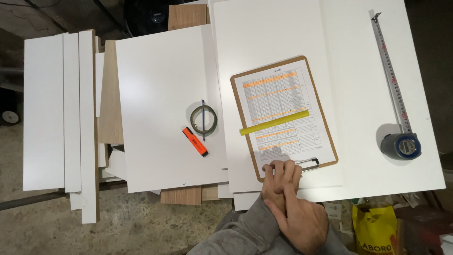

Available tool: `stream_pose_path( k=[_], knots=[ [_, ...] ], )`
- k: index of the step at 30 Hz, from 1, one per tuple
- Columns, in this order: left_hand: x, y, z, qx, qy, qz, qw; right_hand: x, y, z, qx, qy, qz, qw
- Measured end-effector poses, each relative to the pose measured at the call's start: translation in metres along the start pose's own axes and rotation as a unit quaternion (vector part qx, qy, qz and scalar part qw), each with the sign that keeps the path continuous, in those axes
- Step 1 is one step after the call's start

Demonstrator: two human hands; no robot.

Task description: Measure white furniture boards using a tape measure and mark them with tape and a pen according to a list.

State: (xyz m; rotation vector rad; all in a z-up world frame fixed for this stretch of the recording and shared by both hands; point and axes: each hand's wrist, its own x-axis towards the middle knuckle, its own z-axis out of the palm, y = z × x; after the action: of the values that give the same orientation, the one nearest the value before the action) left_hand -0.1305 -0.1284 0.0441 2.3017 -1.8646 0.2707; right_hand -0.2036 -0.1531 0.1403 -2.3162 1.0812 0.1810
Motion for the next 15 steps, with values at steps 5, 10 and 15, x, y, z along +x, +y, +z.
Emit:
stream_pose_path(
  k=[5, 10, 15],
  knots=[
    [-0.003, 0.001, 0.002, -0.011, 0.021, -0.005, 1.000, -0.007, 0.016, 0.024, -0.041, -0.023, -0.005, 0.999],
    [-0.004, -0.001, 0.000, -0.073, -0.028, -0.006, 0.997, -0.005, 0.009, 0.018, -0.001, -0.012, 0.016, 1.000],
    [-0.002, -0.005, -0.008, -0.013, -0.019, 0.014, 1.000, -0.006, 0.011, 0.020, -0.020, -0.021, -0.013, 0.999]
  ],
)
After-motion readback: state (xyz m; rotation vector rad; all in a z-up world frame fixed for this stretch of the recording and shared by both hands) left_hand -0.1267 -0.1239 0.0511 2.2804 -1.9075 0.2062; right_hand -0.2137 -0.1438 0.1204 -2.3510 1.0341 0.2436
